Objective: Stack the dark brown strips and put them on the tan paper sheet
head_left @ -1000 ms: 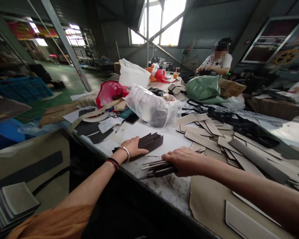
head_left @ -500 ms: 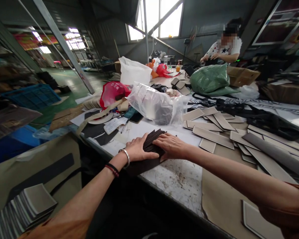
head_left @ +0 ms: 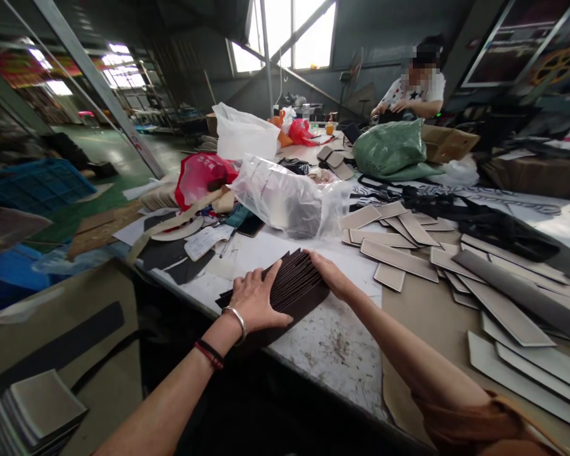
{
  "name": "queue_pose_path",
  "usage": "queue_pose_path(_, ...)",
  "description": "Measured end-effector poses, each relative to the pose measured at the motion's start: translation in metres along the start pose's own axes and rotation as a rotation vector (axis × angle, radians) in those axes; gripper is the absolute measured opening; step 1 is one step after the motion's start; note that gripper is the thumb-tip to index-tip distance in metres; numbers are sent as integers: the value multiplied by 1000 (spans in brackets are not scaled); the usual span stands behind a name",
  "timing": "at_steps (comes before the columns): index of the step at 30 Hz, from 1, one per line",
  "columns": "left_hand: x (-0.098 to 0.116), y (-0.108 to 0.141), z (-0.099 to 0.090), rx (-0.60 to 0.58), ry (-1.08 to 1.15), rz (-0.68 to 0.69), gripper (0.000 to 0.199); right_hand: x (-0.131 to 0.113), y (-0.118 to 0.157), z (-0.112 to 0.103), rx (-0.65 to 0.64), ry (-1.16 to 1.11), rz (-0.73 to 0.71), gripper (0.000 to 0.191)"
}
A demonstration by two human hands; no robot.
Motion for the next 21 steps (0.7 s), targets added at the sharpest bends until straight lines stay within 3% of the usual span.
queue_pose_path(3,2,2,0,15,-6,9,112,-8,-2,15,-5,-2,-27,64)
queue_pose_path(8,4,4,1,27,22,16,109,-6,-11,19,22,20,101,73)
queue_pose_path(15,-6,20,-3,31,88,-6,122,1,-16,26,10,2,122,54)
queue_pose_path(18,-28,44,4,136,145,-62,123,1,-16,25,15,15,105,53)
queue_pose_path(21,-57,69,18,341,316,-127,118,0,-15,25,27,23,92,52)
Point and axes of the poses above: each hand's wrist, its own y-axis away from the middle knuckle, its own z-axis out of the palm, x = y × z, the point moved 5 cm from there along -y, towards the middle knuckle, and after that the axes turned 5 degrees about -y, right-handed, at the moved point
